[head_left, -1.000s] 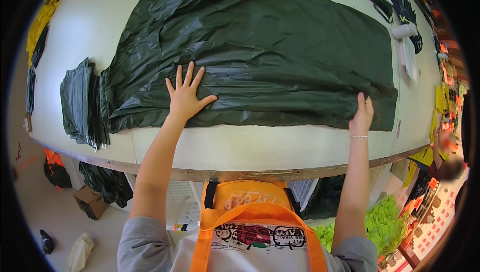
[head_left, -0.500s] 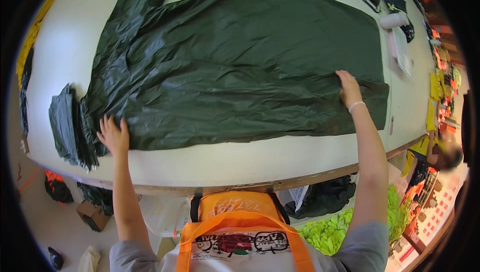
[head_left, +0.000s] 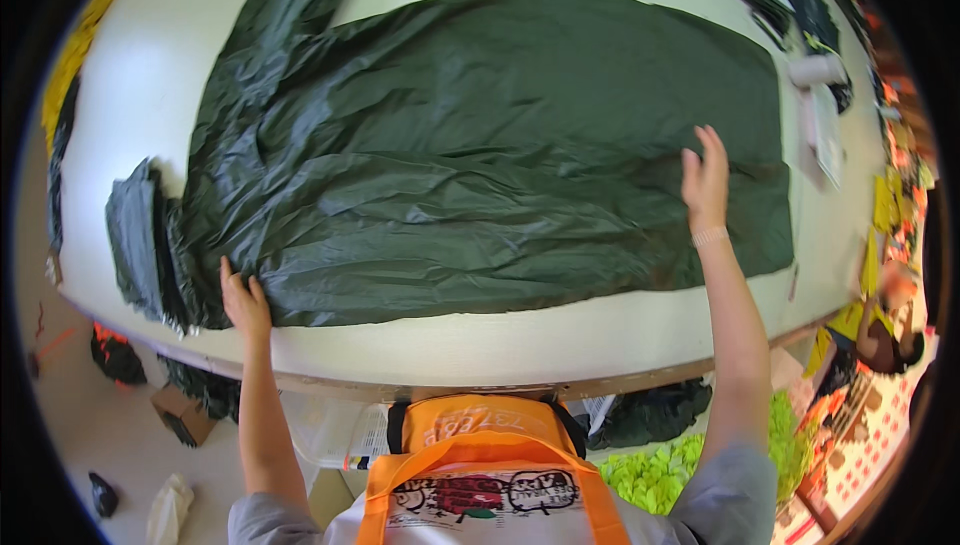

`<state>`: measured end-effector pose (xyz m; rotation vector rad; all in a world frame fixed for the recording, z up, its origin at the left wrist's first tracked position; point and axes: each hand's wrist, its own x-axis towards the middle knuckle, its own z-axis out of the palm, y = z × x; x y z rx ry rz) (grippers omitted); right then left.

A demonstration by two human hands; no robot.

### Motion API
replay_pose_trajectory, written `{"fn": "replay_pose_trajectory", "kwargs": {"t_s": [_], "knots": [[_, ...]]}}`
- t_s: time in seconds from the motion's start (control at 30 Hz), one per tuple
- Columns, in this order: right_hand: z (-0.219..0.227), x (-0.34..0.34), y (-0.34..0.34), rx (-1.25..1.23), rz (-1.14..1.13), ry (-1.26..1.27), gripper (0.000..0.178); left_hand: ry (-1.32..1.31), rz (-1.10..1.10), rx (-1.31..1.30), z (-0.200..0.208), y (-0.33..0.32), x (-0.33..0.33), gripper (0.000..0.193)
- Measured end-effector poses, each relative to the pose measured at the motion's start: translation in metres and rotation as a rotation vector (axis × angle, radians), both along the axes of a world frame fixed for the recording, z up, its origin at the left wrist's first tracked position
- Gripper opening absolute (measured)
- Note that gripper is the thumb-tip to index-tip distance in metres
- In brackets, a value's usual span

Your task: The person folds a dark green jacket on a white table. They smooth the fabric, fold the sleeves inward, fold the jacket in half, and then fold it again into a compact rectangle.

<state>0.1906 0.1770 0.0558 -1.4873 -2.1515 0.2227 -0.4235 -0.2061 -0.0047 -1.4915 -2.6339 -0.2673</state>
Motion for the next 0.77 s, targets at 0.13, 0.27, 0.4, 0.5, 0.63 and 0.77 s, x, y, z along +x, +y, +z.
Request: {"fn": "replay_pose_trajectory", "kwargs": {"t_s": [0.13,0.27,0.4,0.5,0.63,0.77], "knots": [[0.083,-0.085,-0.067,-0.147,0.566,-0.152,0.048,0.011,0.045,-0.015,0.006,-0.007,0.008,0.02],[0.019,-0.051,-0.075,-0.29,0.457,-0.615,0.077,0.009,0.083,-0.061,0.011,0.006,0.014,0.021],[0.007,-0.019,-0.038,-0.372,0.425,-0.596,0.081,-0.007,0.119,-0.077,0.013,0.006,0.013,0.025],[0.032,-0.006,0.022,-0.436,0.634,-0.344,0.078,-0.064,0.001,0.12,0.053,0.054,-0.005,0.049],[0.026,-0.06,0.134,-0.539,0.646,-0.191,0.06,-0.013,-0.094,0.176,0.073,0.187,-0.06,0.063],[0.001,-0.154,0.21,-0.199,0.365,-0.85,0.07,-0.026,0.098,-0.085,0.045,0.306,-0.105,0.09]]}}
